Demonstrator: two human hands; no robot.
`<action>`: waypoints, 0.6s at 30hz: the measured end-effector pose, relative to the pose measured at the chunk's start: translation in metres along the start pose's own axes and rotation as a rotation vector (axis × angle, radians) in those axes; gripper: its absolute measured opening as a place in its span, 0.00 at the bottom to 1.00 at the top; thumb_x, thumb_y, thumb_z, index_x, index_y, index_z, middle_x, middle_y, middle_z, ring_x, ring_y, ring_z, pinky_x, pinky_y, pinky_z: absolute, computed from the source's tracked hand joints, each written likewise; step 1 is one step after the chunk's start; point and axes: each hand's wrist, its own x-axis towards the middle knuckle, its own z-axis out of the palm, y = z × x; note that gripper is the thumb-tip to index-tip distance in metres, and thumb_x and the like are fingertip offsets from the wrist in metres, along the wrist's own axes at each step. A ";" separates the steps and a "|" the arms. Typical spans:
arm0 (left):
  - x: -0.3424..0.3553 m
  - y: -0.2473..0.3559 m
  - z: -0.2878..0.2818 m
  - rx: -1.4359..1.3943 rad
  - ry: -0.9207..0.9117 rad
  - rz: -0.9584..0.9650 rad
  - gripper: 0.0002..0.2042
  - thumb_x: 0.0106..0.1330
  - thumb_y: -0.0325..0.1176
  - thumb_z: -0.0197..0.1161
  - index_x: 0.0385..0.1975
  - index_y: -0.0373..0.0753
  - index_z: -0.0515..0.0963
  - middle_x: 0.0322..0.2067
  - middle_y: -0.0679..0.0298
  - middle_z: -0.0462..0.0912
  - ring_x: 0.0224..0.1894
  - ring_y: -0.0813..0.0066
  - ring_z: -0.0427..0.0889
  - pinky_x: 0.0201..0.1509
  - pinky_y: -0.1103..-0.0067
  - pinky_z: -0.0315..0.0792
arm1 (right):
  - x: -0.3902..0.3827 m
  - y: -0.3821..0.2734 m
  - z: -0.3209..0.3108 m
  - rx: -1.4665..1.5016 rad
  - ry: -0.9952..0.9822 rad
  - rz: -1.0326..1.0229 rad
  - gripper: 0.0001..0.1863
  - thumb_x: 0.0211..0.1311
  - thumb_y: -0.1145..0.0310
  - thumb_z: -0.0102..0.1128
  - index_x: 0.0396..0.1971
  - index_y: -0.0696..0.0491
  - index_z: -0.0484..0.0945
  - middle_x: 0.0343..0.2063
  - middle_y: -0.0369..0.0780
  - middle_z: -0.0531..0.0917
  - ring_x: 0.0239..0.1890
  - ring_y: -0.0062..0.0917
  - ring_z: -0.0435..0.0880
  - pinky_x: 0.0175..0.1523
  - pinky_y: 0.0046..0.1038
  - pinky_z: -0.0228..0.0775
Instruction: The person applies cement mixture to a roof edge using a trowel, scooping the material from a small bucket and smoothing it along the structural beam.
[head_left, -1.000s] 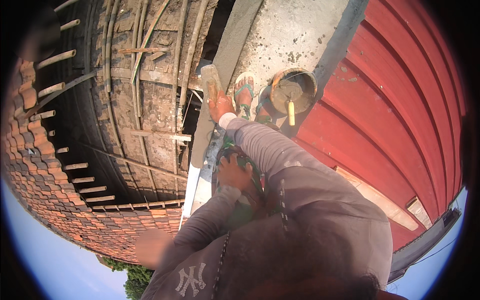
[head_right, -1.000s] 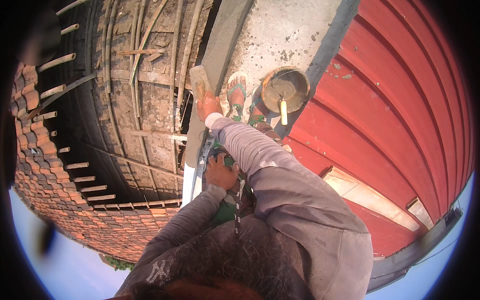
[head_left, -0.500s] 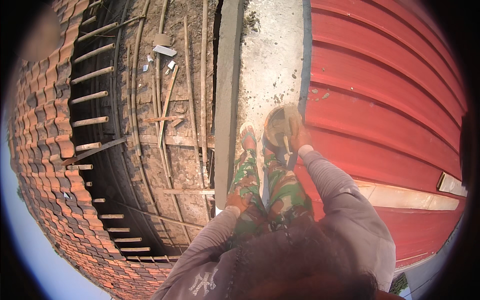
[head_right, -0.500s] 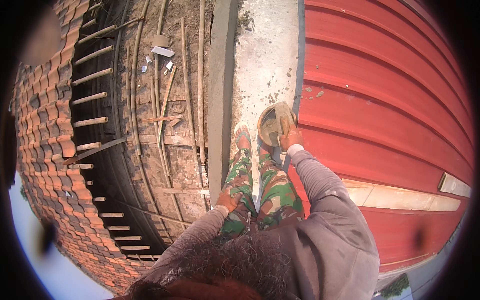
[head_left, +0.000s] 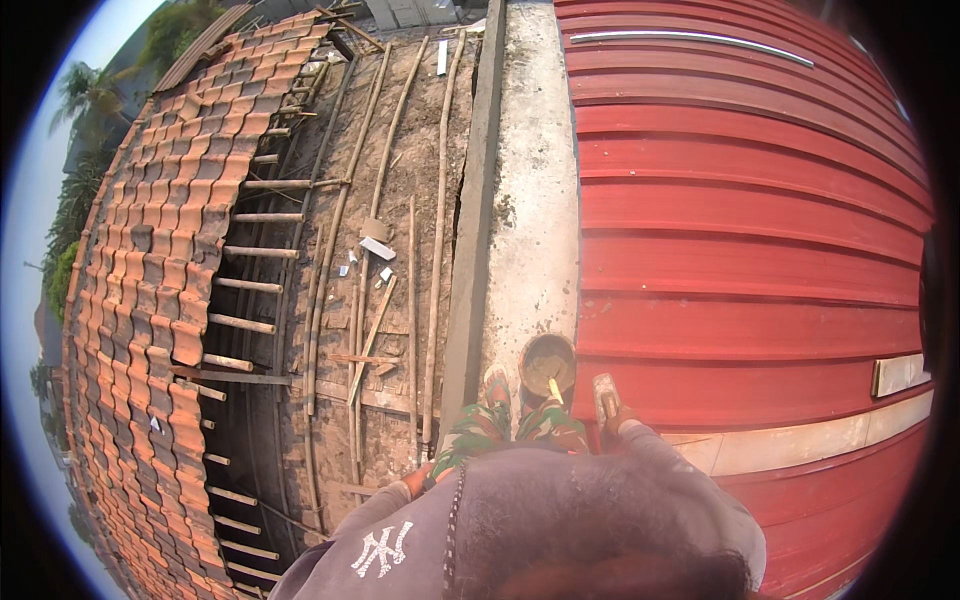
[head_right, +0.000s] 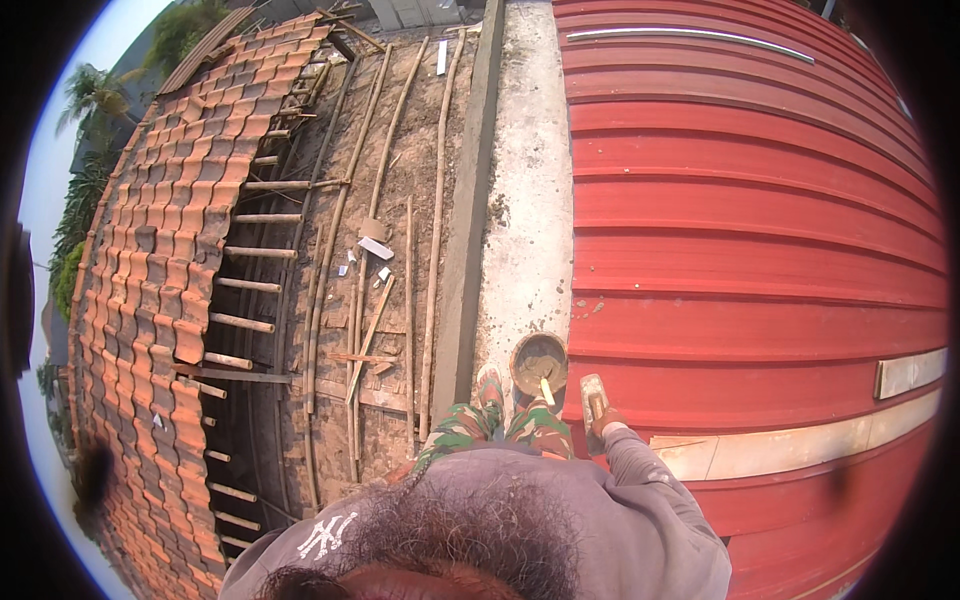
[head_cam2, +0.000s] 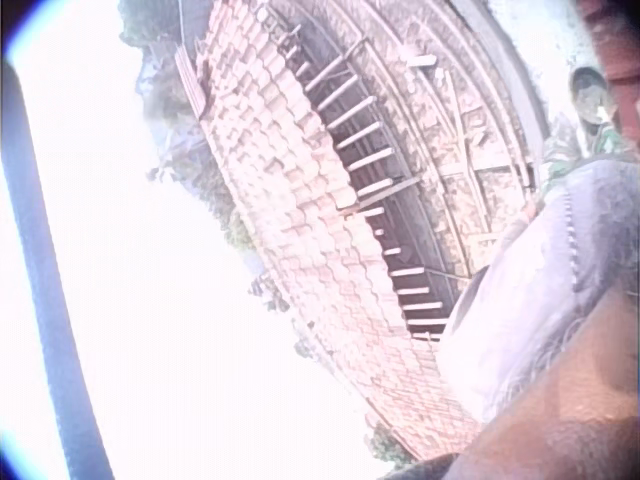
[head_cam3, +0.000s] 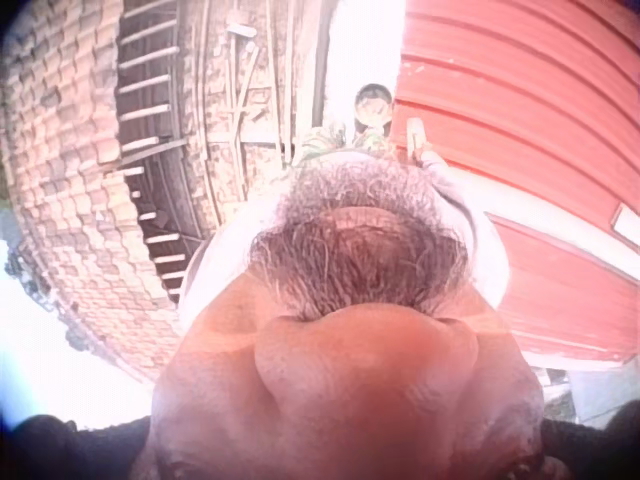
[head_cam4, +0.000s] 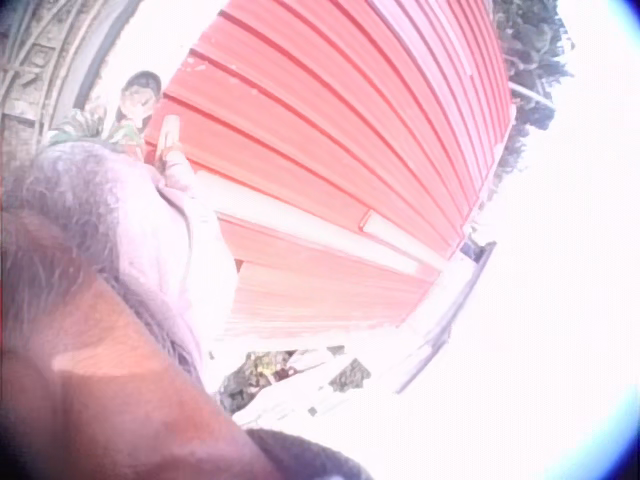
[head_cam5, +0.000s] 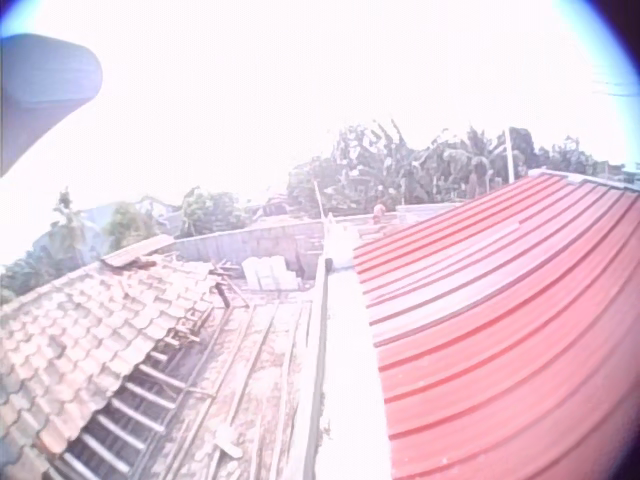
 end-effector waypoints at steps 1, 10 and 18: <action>0.023 0.006 -0.001 -0.004 -0.019 0.146 0.30 0.79 0.57 0.47 0.67 0.41 0.73 0.61 0.54 0.81 0.63 0.61 0.78 0.64 0.67 0.73 | 0.013 0.033 0.011 -0.010 -0.032 0.042 0.34 0.56 0.56 0.68 0.63 0.55 0.76 0.59 0.52 0.81 0.61 0.44 0.82 0.64 0.40 0.76; 0.017 0.207 0.001 -0.440 0.252 0.150 0.22 0.72 0.50 0.63 0.54 0.38 0.81 0.43 0.60 0.88 0.44 0.63 0.88 0.45 0.68 0.80 | -0.038 0.060 -0.022 -0.031 -0.036 -0.003 0.30 0.54 0.55 0.69 0.55 0.58 0.82 0.56 0.55 0.82 0.60 0.45 0.82 0.63 0.40 0.77; -0.067 0.404 -0.020 -0.456 0.299 0.692 0.12 0.67 0.39 0.72 0.27 0.39 0.81 0.28 0.66 0.85 0.31 0.81 0.79 0.36 0.81 0.71 | -0.036 0.076 -0.025 0.147 0.256 0.011 0.29 0.52 0.53 0.70 0.48 0.60 0.86 0.51 0.57 0.85 0.58 0.45 0.84 0.63 0.39 0.77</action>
